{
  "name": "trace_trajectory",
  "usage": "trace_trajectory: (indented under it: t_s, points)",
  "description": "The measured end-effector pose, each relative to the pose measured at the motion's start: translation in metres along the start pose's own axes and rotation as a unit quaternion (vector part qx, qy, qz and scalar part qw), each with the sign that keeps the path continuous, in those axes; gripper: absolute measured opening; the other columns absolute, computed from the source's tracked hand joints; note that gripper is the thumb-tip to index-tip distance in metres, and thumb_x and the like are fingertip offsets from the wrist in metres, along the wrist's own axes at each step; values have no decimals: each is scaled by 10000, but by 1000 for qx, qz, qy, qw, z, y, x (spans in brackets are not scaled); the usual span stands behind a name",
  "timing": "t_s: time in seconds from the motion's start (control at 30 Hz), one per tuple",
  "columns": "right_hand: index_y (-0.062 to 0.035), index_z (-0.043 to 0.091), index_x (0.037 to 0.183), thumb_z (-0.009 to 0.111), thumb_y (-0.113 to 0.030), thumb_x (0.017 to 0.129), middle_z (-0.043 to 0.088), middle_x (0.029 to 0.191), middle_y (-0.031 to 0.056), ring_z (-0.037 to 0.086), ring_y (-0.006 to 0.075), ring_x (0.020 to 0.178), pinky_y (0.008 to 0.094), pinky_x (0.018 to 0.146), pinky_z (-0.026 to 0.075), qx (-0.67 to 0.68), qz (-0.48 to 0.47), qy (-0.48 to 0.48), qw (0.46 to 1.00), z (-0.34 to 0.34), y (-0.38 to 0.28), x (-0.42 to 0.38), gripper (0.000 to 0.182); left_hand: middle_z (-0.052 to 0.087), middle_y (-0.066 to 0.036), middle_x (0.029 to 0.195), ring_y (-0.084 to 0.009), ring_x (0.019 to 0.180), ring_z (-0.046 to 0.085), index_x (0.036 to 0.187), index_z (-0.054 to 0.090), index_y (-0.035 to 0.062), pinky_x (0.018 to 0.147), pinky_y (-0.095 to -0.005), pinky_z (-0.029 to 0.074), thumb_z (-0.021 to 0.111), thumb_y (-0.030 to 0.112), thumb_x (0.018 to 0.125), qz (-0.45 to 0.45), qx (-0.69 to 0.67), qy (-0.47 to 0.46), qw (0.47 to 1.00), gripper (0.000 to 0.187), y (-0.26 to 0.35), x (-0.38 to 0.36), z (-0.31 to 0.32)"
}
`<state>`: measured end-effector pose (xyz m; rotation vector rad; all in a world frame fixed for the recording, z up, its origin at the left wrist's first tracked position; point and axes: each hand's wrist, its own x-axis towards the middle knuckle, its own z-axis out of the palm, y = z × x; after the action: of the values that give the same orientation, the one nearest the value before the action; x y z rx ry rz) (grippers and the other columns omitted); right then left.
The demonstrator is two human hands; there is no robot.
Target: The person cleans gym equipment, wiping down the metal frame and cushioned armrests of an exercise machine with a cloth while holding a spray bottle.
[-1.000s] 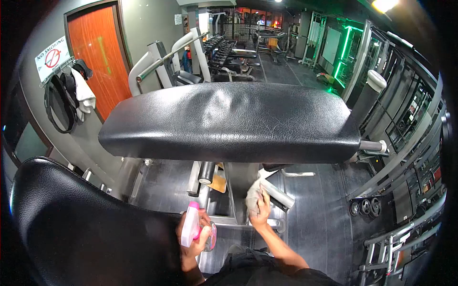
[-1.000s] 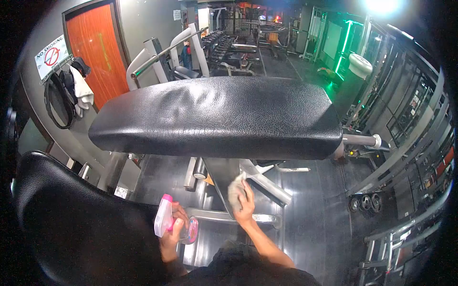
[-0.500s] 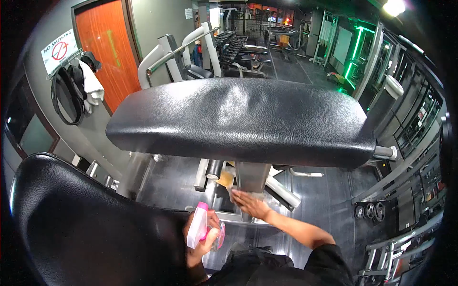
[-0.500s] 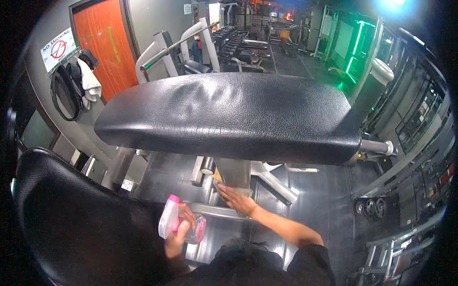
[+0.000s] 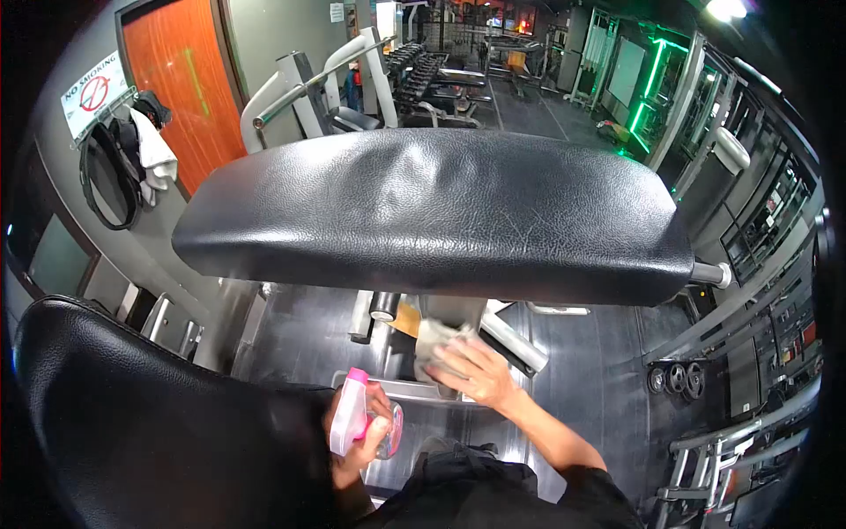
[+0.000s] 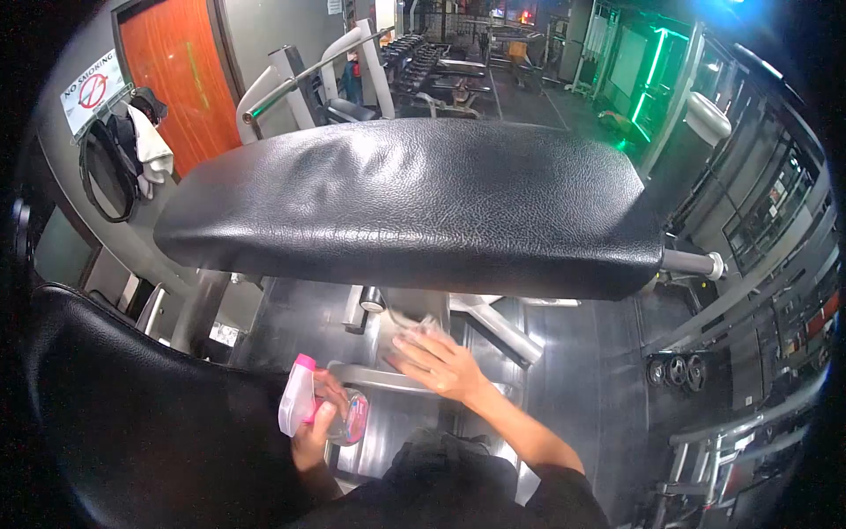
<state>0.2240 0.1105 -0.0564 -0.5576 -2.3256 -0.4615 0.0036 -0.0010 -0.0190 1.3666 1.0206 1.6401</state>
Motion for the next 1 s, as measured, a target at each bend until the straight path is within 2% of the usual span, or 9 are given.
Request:
trace_trajectory:
  t_s: [0.1, 0.27, 0.47, 0.67, 0.73, 0.77, 0.83, 0.9, 1.0]
  points:
    - [-271, 646, 1090, 629, -200, 747, 592, 1177, -17, 528, 187, 1091, 370, 995, 358, -130, 6, 102, 986, -1, 12, 32, 351, 577, -71, 711, -162, 672, 566, 1092, 468, -49, 680, -301, 457, 646, 140, 808, 19, 18, -9, 1000, 385, -3, 1, -3]
    - [-219, 656, 1084, 596, -190, 768, 580, 1181, -38, 503, 145, 1152, 345, 1027, 333, -158, -37, 75, 984, 43, 19, 21, 323, 567, -81, 724, -161, 672, 562, 1111, 453, -51, 703, -314, 453, 632, 118, 820, 19, -6, -23, 1000, 382, 1, 2, -2]
    - [-159, 668, 1059, 571, -211, 774, 544, 1256, -29, 429, 162, 1251, 293, 1047, 320, -68, -77, -192, 976, 121, -5, -101, 305, 568, -90, 731, -157, 671, 560, 1110, 458, -56, 698, -310, 455, 637, 106, 809, 5, -39, -3, 999, 385, -1, -1, -1]
    - [-119, 642, 1099, 563, -53, 769, 547, 1261, 6, 456, 208, 1233, 264, 979, 399, 89, 135, -445, 881, 135, -9, -210, 345, 567, -98, 736, -158, 670, 566, 1120, 463, -51, 683, -307, 455, 637, 100, 804, 21, -45, -1, 999, 391, -1, 1, 0]
    - [-111, 607, 1155, 494, 78, 723, 575, 1219, 63, 537, 250, 1142, 297, 919, 451, 338, 495, -353, 718, 118, 2, -224, 485, 561, -126, 808, -149, 643, 574, 1135, 459, -48, 633, -282, 458, 646, 121, 813, 63, -9, -23, 998, 409, -8, 2, -3]
    - [11, 561, 1153, 426, 139, 656, 545, 1240, 114, 542, 241, 1117, 322, 940, 436, 446, 547, -227, 671, 108, 10, -226, 531, 561, -126, 808, -149, 643, 574, 1135, 459, -48, 633, -282, 458, 646, 121, 813, 61, -11, -25, 998, 409, -6, 1, -2]
    - [3, 515, 1203, 482, 101, 691, 574, 1173, 93, 581, 230, 1032, 349, 875, 482, 456, 636, -23, 622, 77, 15, -192, 522, 555, -130, 808, -145, 612, 567, 1134, 454, -49, 622, -280, 459, 652, 162, 821, 17, -19, 1, 1000, 426, -1, 2, 1]
    - [-14, 514, 1192, 517, 67, 727, 621, 1021, 70, 611, 192, 903, 261, 784, 498, 528, 733, 140, 407, 57, 27, -158, 473, 546, -127, 794, -145, 593, 560, 1147, 443, -49, 605, -272, 456, 651, 172, 825, 22, -45, 2, 999, 443, -5, 2, 2]
    - [11, 472, 1211, 562, -23, 807, 579, 1069, 115, 575, 191, 965, 292, 839, 479, 584, 647, 306, 383, 27, 30, -85, 415, 539, -127, 787, -145, 592, 557, 1163, 432, -45, 590, -269, 453, 648, 160, 826, 40, -47, -7, 998, 450, -5, 3, 1]
